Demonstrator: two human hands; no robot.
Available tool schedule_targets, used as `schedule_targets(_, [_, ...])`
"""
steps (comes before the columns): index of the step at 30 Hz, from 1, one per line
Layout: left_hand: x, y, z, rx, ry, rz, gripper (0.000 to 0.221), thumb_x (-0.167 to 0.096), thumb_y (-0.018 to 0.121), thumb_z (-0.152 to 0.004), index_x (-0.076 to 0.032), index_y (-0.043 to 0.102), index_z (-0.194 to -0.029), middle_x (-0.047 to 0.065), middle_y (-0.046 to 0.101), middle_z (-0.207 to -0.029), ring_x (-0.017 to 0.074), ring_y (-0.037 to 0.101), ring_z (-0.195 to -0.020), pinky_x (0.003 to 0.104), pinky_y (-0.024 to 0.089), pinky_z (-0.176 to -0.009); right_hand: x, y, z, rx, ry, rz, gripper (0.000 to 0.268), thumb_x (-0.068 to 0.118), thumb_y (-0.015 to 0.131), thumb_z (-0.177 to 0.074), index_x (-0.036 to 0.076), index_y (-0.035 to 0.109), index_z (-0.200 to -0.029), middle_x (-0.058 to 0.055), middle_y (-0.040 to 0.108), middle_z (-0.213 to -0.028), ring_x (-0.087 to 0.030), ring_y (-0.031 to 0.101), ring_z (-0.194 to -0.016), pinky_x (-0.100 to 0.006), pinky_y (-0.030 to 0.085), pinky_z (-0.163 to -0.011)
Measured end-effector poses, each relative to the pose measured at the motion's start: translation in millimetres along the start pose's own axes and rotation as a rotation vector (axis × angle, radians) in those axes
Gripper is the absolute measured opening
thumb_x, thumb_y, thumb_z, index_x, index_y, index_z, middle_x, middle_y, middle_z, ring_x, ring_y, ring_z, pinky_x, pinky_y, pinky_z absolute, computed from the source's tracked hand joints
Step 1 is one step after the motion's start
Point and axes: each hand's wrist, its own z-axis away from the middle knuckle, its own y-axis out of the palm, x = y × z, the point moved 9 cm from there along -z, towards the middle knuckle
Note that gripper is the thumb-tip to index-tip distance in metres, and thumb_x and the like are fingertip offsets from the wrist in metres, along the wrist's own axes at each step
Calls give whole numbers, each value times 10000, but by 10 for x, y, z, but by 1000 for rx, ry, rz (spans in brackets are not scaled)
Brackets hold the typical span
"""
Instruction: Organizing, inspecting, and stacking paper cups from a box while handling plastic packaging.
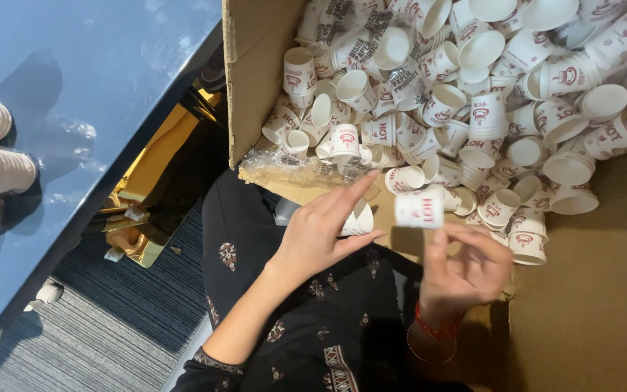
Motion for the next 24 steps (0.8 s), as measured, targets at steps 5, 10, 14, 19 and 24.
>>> schedule_targets(5, [21,66,41,52,46,215,861,-342,826,-856,-42,394,-1538,184,633,-1298,342,619,-1200,400,515,-1003,-103,405,89,380,160,-53,238,-110,666,-927,-74,592,-1151,-150,643,-1056,-187,673,-980,-264,571,-856])
schedule_targets(10, [253,84,149,-20,-22,530,728,-266,890,-829,-57,476,-1389,114,611,-1404,260,569,-1391,352,482,-1154,-306,517,223,568,302,-251,116,-67,632,-996,-51,671,-1105,-136,673,-1105,-196,630,-1043,-289,514,-917])
schedule_targets(14, [381,166,127,11,-159,718,597,-104,896,-796,-36,615,-1318,80,669,-1341,190,598,-1308,335,472,-1134,-331,636,4,554,324,-144,173,69,584,-1030,-26,687,-1131,-136,649,-1196,-184,647,-1013,-272,530,-875])
schedule_targets(19, [447,147,131,0,-319,760,586,-83,842,-809,-62,620,-1352,30,670,-1219,107,617,-1113,271,495,-996,-437,607,-169,450,93,707,422,100,750,-921,-26,649,-1311,-214,551,-1120,-368,584,-1027,-427,477,-871])
schedule_targets(24, [515,247,156,-10,-354,707,494,-100,829,-837,-61,639,-1292,31,673,-1111,102,636,-1007,260,524,-908,-473,678,-80,474,32,607,544,142,766,-899,-49,483,-1323,-274,504,-1187,-452,555,-1071,-485,474,-877])
